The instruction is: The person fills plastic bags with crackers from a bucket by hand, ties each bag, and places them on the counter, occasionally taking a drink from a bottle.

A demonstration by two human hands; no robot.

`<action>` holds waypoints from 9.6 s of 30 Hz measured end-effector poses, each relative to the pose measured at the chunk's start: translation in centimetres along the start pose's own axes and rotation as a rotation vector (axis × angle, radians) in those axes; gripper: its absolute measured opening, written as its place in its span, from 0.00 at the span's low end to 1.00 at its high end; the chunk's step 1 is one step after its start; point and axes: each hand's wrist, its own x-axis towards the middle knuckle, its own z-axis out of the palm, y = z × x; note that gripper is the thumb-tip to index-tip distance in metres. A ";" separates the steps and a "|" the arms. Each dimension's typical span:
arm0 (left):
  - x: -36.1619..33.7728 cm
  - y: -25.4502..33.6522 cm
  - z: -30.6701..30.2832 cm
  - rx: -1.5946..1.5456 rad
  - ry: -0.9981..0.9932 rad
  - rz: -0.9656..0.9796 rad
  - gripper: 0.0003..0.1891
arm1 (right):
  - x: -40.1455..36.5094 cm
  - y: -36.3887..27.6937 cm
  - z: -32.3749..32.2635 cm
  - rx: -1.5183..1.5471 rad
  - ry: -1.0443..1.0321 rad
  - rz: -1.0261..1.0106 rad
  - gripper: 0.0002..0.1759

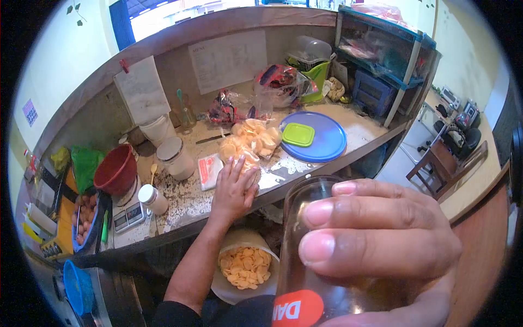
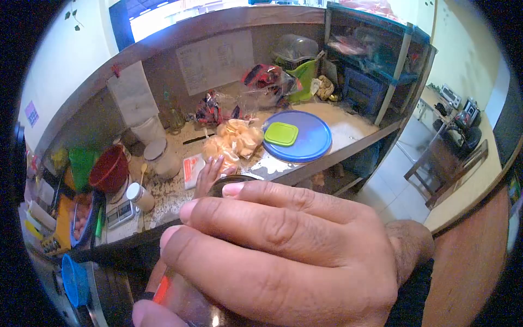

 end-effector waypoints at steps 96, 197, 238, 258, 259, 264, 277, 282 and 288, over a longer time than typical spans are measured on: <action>0.4 0.8 -0.9 -0.082 -0.008 -0.127 0.36 | -7.6 43.7 5.6 -0.533 -0.129 0.676 0.43; -4.6 -8.5 -4.1 -0.369 0.090 -0.394 0.23 | -4.6 2.1 17.6 0.447 -0.132 0.524 0.12; -5.1 -8.7 -4.2 -0.270 0.266 -0.202 0.05 | -7.9 13.2 32.9 -0.195 -0.238 0.180 0.06; -5.3 -9.1 -4.3 -0.393 0.090 -0.061 0.21 | -7.1 11.5 29.1 0.246 -0.249 0.635 0.08; -5.4 -9.2 -4.1 -0.355 0.071 -0.059 0.21 | -7.0 11.3 28.9 0.245 -0.257 0.617 0.08; -5.3 -9.1 -4.2 -0.376 0.021 -0.082 0.19 | -7.4 11.1 29.3 0.186 -0.185 0.579 0.07; -5.3 -8.9 -3.8 -0.278 0.059 -0.107 0.18 | -7.6 8.8 28.9 0.298 -0.149 0.512 0.07; -5.3 -8.5 -4.2 -0.294 0.043 -0.131 0.21 | -8.4 7.6 28.2 0.318 -0.098 0.481 0.06; -5.2 -7.9 -4.9 -0.165 0.047 0.061 0.28 | -8.9 7.3 28.1 0.298 -0.122 0.496 0.06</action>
